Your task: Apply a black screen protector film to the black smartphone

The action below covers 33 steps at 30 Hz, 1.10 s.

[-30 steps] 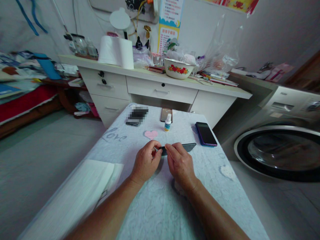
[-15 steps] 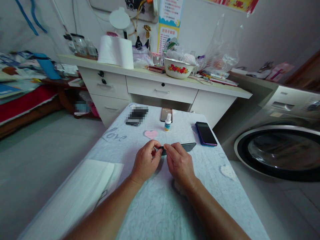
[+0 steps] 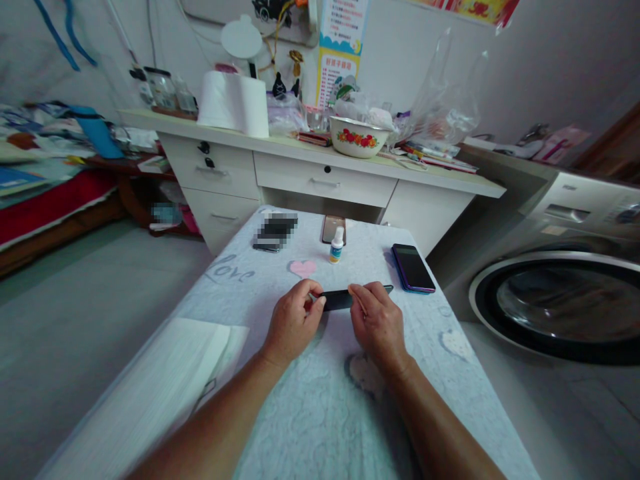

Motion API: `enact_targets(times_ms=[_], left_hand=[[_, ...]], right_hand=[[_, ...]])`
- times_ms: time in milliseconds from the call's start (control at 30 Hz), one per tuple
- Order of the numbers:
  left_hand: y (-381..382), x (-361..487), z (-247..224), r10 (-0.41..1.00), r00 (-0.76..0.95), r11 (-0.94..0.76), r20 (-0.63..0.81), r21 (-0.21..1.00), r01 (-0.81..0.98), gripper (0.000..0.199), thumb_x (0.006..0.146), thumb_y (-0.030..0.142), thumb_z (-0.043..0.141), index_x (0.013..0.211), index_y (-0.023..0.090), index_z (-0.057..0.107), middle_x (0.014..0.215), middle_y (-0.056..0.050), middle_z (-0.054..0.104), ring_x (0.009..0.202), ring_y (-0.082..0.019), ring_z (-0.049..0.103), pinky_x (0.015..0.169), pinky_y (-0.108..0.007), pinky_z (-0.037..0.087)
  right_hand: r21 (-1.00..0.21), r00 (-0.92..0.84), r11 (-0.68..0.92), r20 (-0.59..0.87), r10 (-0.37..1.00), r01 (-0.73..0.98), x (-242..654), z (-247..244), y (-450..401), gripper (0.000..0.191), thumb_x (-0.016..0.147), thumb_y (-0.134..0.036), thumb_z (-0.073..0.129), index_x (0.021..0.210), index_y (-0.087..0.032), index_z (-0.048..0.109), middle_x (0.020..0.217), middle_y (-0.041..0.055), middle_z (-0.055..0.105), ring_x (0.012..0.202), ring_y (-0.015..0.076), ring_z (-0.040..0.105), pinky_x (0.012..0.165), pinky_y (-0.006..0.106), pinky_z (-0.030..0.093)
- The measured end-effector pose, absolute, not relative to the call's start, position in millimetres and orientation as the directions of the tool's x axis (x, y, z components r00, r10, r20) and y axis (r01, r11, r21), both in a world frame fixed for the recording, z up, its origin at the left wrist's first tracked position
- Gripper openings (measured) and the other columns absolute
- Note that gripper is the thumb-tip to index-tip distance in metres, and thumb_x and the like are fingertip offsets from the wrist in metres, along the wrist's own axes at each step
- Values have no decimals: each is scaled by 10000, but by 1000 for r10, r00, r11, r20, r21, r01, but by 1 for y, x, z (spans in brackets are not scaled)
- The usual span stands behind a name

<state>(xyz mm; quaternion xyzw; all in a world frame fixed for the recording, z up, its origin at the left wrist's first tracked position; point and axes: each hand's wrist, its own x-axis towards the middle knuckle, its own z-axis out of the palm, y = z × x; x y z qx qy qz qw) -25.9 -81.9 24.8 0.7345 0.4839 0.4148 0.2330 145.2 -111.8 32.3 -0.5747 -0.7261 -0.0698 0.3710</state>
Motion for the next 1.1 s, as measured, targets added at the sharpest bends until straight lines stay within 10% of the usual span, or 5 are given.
enact_targets(times_ms=[1100], left_hand=[[-82,-26,25,904,184,-425,386,755,500,70,848,229,499,888,201,549,735,28,616,598,-119,567,602,-230,413]], right_hand=[[-332,-64,323,602,796,886,138,28,-112,272,928,-157,435,1117,-168,630,914,65,604,800,148,588,722,244,488]])
